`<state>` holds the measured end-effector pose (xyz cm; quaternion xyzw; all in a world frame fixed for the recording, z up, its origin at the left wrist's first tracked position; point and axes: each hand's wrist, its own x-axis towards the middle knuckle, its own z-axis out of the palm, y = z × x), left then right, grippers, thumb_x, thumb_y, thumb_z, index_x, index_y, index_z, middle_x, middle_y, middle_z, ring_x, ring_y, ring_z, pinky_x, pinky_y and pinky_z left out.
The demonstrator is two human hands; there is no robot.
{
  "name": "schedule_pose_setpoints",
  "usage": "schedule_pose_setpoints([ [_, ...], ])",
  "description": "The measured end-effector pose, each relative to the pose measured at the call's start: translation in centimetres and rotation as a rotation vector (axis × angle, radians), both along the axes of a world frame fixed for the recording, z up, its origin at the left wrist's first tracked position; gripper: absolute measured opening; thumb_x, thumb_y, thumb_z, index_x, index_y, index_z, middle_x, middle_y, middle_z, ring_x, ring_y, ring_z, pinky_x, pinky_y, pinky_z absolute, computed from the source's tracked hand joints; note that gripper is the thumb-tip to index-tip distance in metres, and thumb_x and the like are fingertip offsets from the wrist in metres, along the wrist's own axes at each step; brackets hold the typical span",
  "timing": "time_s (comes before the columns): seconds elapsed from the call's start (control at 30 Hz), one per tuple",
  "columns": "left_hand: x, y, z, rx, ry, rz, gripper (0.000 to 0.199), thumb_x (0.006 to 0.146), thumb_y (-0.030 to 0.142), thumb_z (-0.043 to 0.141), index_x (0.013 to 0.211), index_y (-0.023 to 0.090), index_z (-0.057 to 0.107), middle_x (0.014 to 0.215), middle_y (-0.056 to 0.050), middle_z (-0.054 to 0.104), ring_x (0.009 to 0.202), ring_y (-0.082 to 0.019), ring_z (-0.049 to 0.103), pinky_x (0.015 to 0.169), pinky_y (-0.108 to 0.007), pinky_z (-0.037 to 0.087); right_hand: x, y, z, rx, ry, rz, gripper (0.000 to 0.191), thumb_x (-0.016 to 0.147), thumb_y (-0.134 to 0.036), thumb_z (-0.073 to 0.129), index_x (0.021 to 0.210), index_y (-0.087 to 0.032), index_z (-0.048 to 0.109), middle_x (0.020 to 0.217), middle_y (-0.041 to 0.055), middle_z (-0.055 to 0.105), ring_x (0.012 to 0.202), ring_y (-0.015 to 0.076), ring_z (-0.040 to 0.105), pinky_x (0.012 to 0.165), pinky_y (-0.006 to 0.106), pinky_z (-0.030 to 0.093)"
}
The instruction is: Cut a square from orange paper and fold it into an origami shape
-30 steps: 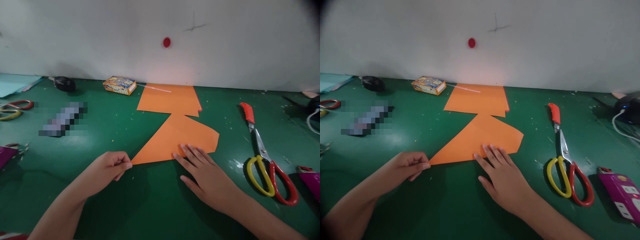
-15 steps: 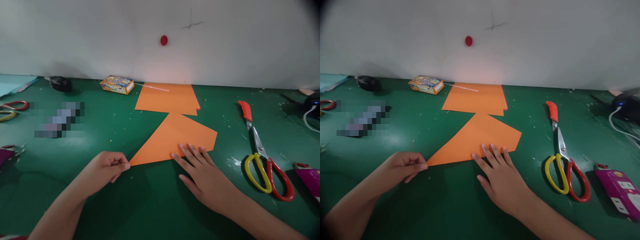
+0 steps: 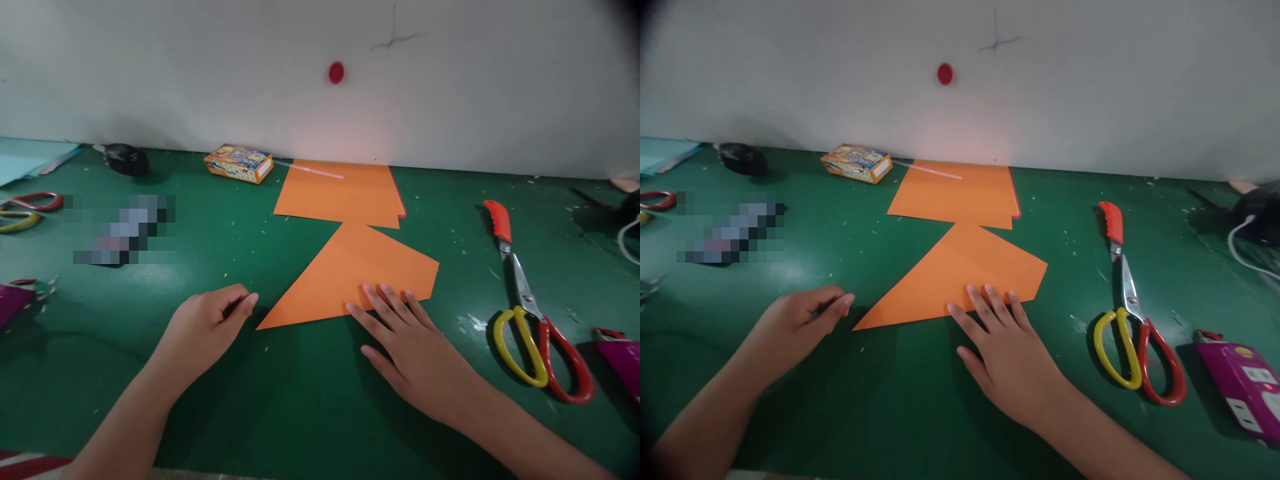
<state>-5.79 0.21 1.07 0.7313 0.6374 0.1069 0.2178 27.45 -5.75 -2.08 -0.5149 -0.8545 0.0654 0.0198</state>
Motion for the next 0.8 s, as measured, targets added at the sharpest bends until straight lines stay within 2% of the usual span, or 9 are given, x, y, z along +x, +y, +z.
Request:
schedule_pose_setpoints([
  [0.07,0.4,-0.2,-0.2,0.14,0.008,-0.065,0.04,0.097,0.052,0.048,0.069,0.022,0.051,0.058,0.004,0.051,0.053,-0.014,0.045,0.053,-0.028,0.031,0.0,0.0,0.0,0.004,0.003,-0.002,0.058,0.107,-0.044,0.038,0.163,-0.036,0.026,0.171,0.0052,0.024,0.156,0.0363,0.02,0.12,0.068,0.029],
  [0.17,1.2,-0.4,-0.9,0.295,-0.011,-0.301,0.028,0.097,0.042,0.055,0.077,0.022,0.059,0.068,0.002,0.06,0.063,-0.016,0.053,0.061,-0.029,0.038,-0.1,0.0,0.1,0.011,-0.002,-0.001,0.058,0.107,-0.044,0.038,0.163,-0.036,0.025,0.171,0.0065,0.023,0.156,0.0362,0.02,0.12,0.068,0.029],
  [0.23,1.6,-0.3,-1.4,0.328,-0.008,-0.465,0.02,0.1,0.033,0.053,0.088,0.023,0.066,0.08,0.0,0.068,0.074,-0.018,0.058,0.07,-0.031,0.042,-0.1,0.1,0.1,0.009,-0.014,0.004,0.058,0.107,-0.044,0.037,0.164,-0.036,0.025,0.17,0.0072,0.023,0.156,0.0362,0.021,0.12,0.068,0.03],
  [0.3,1.8,-0.1,-1.8,0.305,-0.013,-0.552,0.02,0.103,0.028,0.05,0.098,0.025,0.07,0.091,-0.001,0.072,0.082,-0.019,0.062,0.077,-0.032,0.045,-0.1,0.1,0.1,0.007,-0.025,0.006,0.058,0.107,-0.043,0.037,0.164,-0.036,0.025,0.17,0.0074,0.024,0.156,0.0363,0.021,0.12,0.068,0.031],
  [0.4,1.6,0.1,-1.9,0.26,-0.066,-0.567,0.023,0.103,0.027,0.051,0.098,0.027,0.074,0.095,-0.001,0.073,0.087,-0.019,0.064,0.078,-0.032,0.048,-0.1,0.0,0.0,0.017,-0.024,0.005,0.059,0.107,-0.043,0.038,0.164,-0.037,0.023,0.17,0.0068,0.024,0.155,0.036,0.022,0.12,0.068,0.031],
  [0.53,0.5,0.0,-1.4,0.234,-0.104,-0.571,0.029,0.103,0.029,0.051,0.096,0.028,0.079,0.098,-0.003,0.074,0.089,-0.019,0.065,0.079,-0.032,0.05,0.0,0.0,0.0,0.015,-0.023,0.005,0.059,0.107,-0.043,0.039,0.164,-0.037,0.023,0.17,0.0049,0.024,0.155,0.0355,0.023,0.12,0.068,0.031],
  [0.7,-1.4,-1.3,-1.1,0.301,0.04,-0.655,0.033,0.103,0.024,0.049,0.125,0.034,0.071,0.115,-0.001,0.074,0.103,-0.021,0.067,0.086,-0.036,0.049,0.1,0.1,0.1,0.011,-0.033,0.007,0.059,0.107,-0.046,0.038,0.164,-0.039,0.023,0.17,0.0036,0.025,0.155,0.0343,0.023,0.12,0.066,0.033],
  [0.8,-2.2,-2.2,-1.7,0.375,0.075,-0.648,0.036,0.101,0.022,0.05,0.131,0.032,0.068,0.123,-0.001,0.072,0.113,-0.023,0.066,0.087,-0.036,0.048,0.1,0.1,0.1,0.015,-0.043,0.008,0.059,0.107,-0.046,0.038,0.163,-0.038,0.024,0.17,0.004,0.026,0.155,0.0341,0.026,0.12,0.065,0.033],
])
